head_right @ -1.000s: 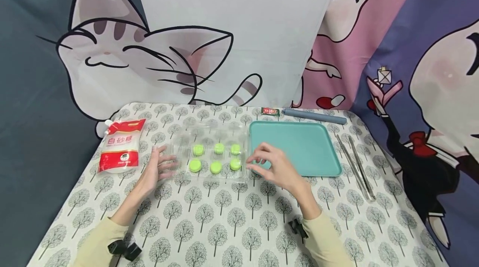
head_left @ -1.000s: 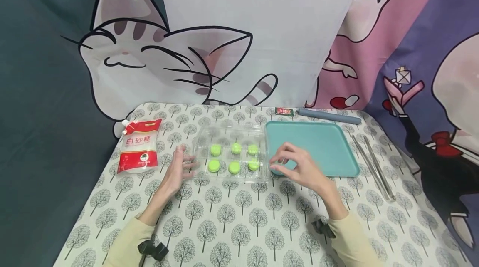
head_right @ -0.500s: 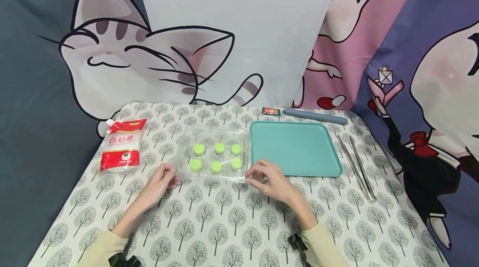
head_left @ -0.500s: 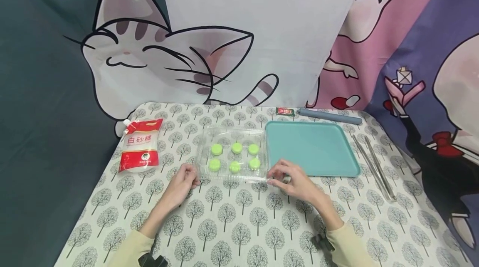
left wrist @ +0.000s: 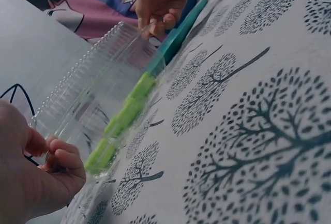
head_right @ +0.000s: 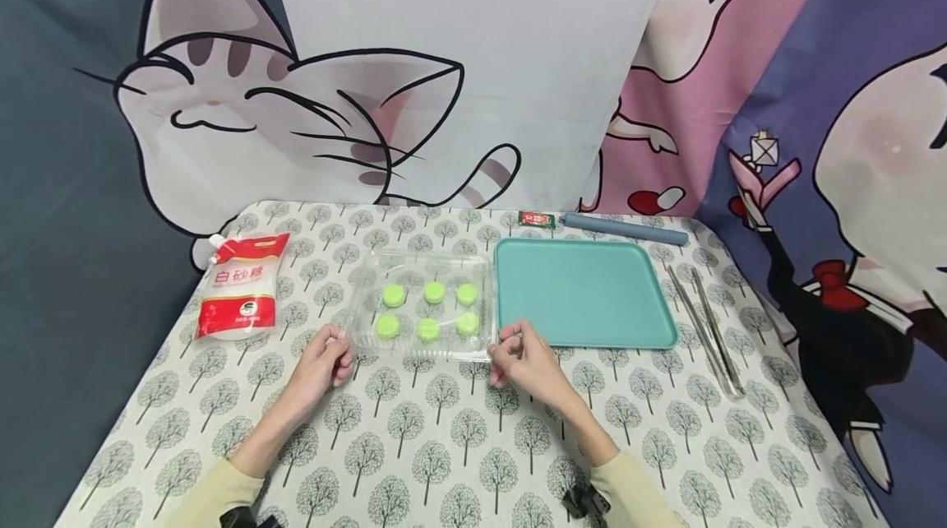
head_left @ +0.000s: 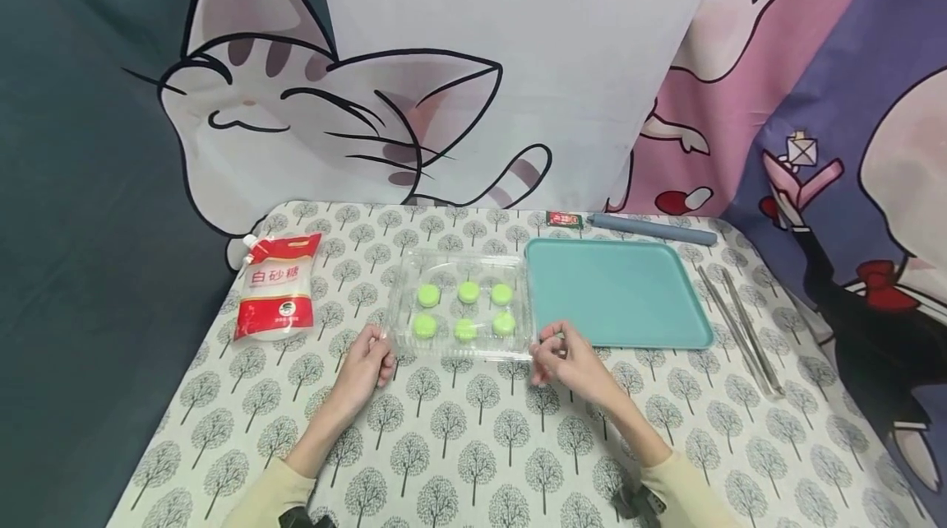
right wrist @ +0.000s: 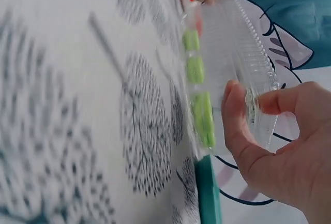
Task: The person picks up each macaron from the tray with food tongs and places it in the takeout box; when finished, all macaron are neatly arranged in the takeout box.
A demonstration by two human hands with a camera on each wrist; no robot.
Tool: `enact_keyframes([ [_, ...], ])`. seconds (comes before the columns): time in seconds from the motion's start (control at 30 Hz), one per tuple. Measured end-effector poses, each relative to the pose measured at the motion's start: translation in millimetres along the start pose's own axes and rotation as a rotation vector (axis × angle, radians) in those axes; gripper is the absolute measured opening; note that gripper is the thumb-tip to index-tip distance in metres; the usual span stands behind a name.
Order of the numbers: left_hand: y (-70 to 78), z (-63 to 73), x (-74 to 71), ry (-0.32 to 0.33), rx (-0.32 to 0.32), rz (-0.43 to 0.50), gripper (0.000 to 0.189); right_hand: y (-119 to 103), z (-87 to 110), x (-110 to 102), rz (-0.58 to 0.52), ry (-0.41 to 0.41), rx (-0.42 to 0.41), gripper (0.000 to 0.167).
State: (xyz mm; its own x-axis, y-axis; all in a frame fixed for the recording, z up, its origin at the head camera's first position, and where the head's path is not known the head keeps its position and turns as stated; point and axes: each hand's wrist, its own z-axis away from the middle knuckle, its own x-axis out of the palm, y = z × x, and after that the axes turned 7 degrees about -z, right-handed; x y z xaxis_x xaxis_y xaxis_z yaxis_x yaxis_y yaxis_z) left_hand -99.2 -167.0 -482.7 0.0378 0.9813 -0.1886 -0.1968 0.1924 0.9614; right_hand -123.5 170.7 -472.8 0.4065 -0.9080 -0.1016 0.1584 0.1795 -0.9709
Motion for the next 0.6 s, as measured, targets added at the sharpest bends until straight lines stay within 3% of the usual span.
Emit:
enact_keyframes([
  [0.23,-1.7,3.2,4.6,0.009,0.012,0.028,0.008,0.7,-1.2,-1.7,-0.086,-0.145,0.047,0.037],
  [0.6,-0.4,5.2,7.0,0.013,0.008,0.074,0.009,1.5,2.1,1.5,-0.115,-0.090,0.030,0.031],
])
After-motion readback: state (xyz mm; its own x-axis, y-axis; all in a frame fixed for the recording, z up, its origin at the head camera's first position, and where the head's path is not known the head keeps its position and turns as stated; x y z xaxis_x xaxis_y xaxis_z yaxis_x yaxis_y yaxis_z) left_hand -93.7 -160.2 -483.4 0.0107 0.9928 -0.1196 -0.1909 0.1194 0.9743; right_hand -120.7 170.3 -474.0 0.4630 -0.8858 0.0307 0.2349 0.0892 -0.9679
